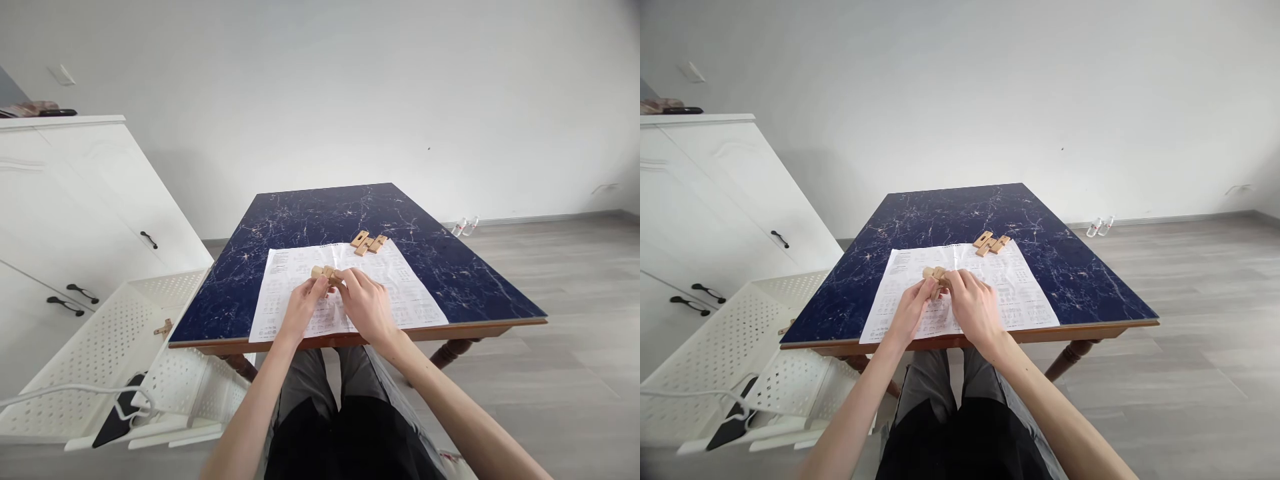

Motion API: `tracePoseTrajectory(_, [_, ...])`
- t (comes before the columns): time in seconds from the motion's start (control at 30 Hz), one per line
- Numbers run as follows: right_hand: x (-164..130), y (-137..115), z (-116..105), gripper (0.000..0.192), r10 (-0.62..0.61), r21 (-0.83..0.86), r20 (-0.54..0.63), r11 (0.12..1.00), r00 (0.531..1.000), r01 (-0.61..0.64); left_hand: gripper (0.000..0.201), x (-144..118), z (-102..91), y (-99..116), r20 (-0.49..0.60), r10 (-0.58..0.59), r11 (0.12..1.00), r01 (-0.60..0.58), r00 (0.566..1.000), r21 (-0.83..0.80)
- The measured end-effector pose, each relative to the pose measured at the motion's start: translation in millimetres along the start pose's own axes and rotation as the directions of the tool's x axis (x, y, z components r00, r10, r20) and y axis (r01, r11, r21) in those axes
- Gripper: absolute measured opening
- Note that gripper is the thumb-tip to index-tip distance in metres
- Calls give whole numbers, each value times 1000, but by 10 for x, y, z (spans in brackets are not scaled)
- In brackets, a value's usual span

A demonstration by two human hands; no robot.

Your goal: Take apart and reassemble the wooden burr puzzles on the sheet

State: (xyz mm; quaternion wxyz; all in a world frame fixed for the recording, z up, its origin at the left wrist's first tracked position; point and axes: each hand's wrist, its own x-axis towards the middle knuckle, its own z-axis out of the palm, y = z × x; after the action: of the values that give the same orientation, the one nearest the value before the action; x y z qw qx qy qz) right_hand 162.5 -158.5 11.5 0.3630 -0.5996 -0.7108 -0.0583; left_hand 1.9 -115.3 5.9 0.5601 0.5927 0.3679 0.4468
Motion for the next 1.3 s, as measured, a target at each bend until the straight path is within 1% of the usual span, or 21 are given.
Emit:
tracePoseTrajectory(0.07, [33, -13, -26, 16, -7, 35, 8, 999, 1000, 6, 60, 0, 0, 10, -2, -12, 1000, 12, 1000, -24])
tracePoseTrajectory(0.13, [66, -26, -61, 13, -23, 112, 47, 994, 999, 18, 62, 1, -5, 26, -4, -36, 996, 35, 999, -78])
tracePoseTrajectory(0.2, [84, -32, -83, 17, -56, 184, 68, 982, 996, 43, 62, 2, -11, 38, -8, -61, 987, 59, 998, -151])
tracePoseTrajectory(0.27, [84, -23, -80, 18, -80, 213, 67, 975, 995, 64, 61, 4, -18, 37, -7, -73, 979, 70, 997, -189])
tracePoseTrajectory(0.4, [69, 29, -14, 18, -63, 243, 46, 969, 997, 50, 61, 15, -39, 0, 35, -44, 988, 48, 998, -147])
tracePoseTrajectory(0.53, [88, 96, 68, 17, -50, 420, 8, 907, 999, 42, 59, 17, -51, -27, 49, -25, 991, 31, 998, -129])
tracePoseTrajectory(0.6, [104, 139, 122, 16, -42, 472, 2, 881, 999, 36, 59, 9, -44, -25, 41, -29, 995, 33, 999, -98])
tracePoseTrajectory(0.7, [114, 216, 223, 15, -61, 496, 19, 867, 998, 44, 63, 2, -28, -23, 34, -38, 996, 40, 999, -77])
tracePoseTrajectory(0.77, [107, 263, 282, 14, -79, 502, 26, 863, 997, 55, 68, 7, -26, -34, 24, -55, 991, 57, 998, -118])
tracePoseTrajectory(0.83, [93, 291, 316, 16, -80, 499, 11, 864, 997, 64, 71, 19, -31, -48, -13, -77, 980, 73, 997, -184])
tracePoseTrajectory(0.93, [74, 286, 315, 22, -81, 483, -7, 872, 997, 75, 60, 29, -38, -55, -76, -87, 969, 66, 993, -238])
tracePoseTrajectory(1.0, [68, 260, 300, 20, -83, 501, 18, 863, 996, 63, 52, 29, -34, -52, -106, -76, 970, 49, 991, -239])
tracePoseTrajectory(1.03, [67, 246, 296, 19, -72, 511, 37, 858, 997, 43, 50, 29, -31, -53, -120, -70, 970, 39, 990, -238])
tracePoseTrajectory(1.1, [64, 225, 299, 18, -11, 511, 55, 859, 998, -18, 49, 34, -23, -62, -150, -56, 973, 20, 987, -231])
tracePoseTrajectory(1.2, [52, 215, 327, 18, 89, 475, 33, 875, 995, -94, 50, 50, -16, -91, -183, -35, 977, -5, 982, -214])
tracePoseTrajectory(1.3, [38, 202, 347, 20, 99, 469, 22, 878, 995, -97, 52, 62, -19, -113, -183, -20, 980, -17, 983, -199])
